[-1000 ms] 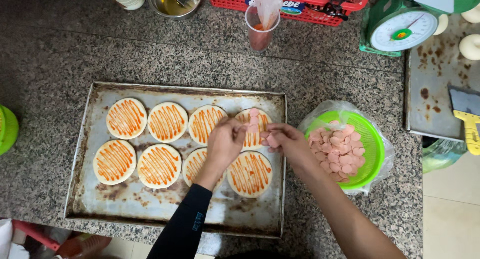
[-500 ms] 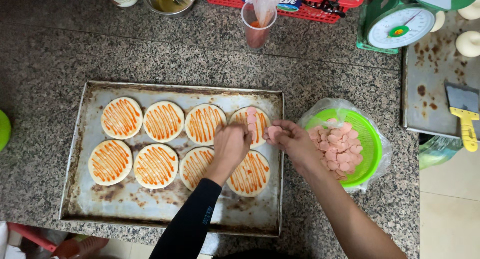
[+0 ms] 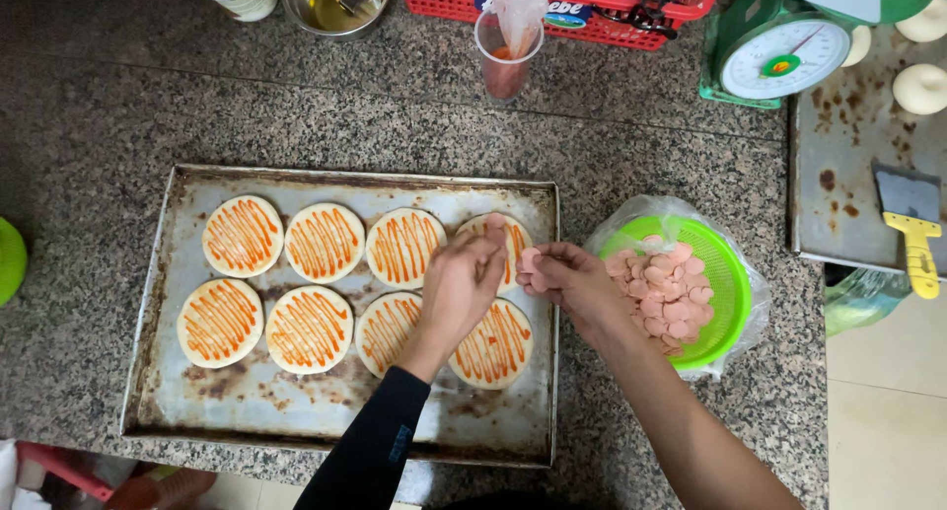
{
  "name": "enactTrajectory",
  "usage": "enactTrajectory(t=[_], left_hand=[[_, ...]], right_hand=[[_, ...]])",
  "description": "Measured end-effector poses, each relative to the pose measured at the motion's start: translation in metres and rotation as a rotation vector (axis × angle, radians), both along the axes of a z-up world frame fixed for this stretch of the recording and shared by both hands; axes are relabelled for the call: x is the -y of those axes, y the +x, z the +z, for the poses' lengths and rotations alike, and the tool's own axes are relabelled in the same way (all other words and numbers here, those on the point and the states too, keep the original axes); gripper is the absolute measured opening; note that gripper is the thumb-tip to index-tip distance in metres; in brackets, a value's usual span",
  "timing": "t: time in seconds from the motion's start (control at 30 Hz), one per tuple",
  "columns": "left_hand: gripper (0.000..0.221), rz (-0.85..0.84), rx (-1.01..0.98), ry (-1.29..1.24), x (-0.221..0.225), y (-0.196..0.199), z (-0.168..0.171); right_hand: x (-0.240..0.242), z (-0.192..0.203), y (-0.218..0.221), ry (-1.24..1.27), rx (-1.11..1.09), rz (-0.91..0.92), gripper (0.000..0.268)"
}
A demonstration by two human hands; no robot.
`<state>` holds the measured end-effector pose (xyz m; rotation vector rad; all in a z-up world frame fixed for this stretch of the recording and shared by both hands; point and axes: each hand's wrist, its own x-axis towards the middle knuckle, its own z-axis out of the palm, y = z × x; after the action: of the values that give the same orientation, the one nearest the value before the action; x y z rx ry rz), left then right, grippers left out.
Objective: The person places sliced sausage pieces onto prepared dough disks on a metal baking tray by hand.
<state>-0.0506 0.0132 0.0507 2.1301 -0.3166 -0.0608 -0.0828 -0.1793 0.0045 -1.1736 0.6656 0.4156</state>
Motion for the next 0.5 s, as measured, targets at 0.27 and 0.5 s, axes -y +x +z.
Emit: enactTrajectory(t=[0.27,0.5], left_hand=[[0.02,-0.234,0.408,0.12,-0.004,-0.011,0.024],[0.011,-0.204,0.35,0.184,-0.007,-0.015,0.01]], right_hand=[[-0.007,-0.012,-0.001,0.034,0.053,-0.015,0.023],[-0.014,-0.006,-0.001,0.026,0.04,-0.007,0.021]])
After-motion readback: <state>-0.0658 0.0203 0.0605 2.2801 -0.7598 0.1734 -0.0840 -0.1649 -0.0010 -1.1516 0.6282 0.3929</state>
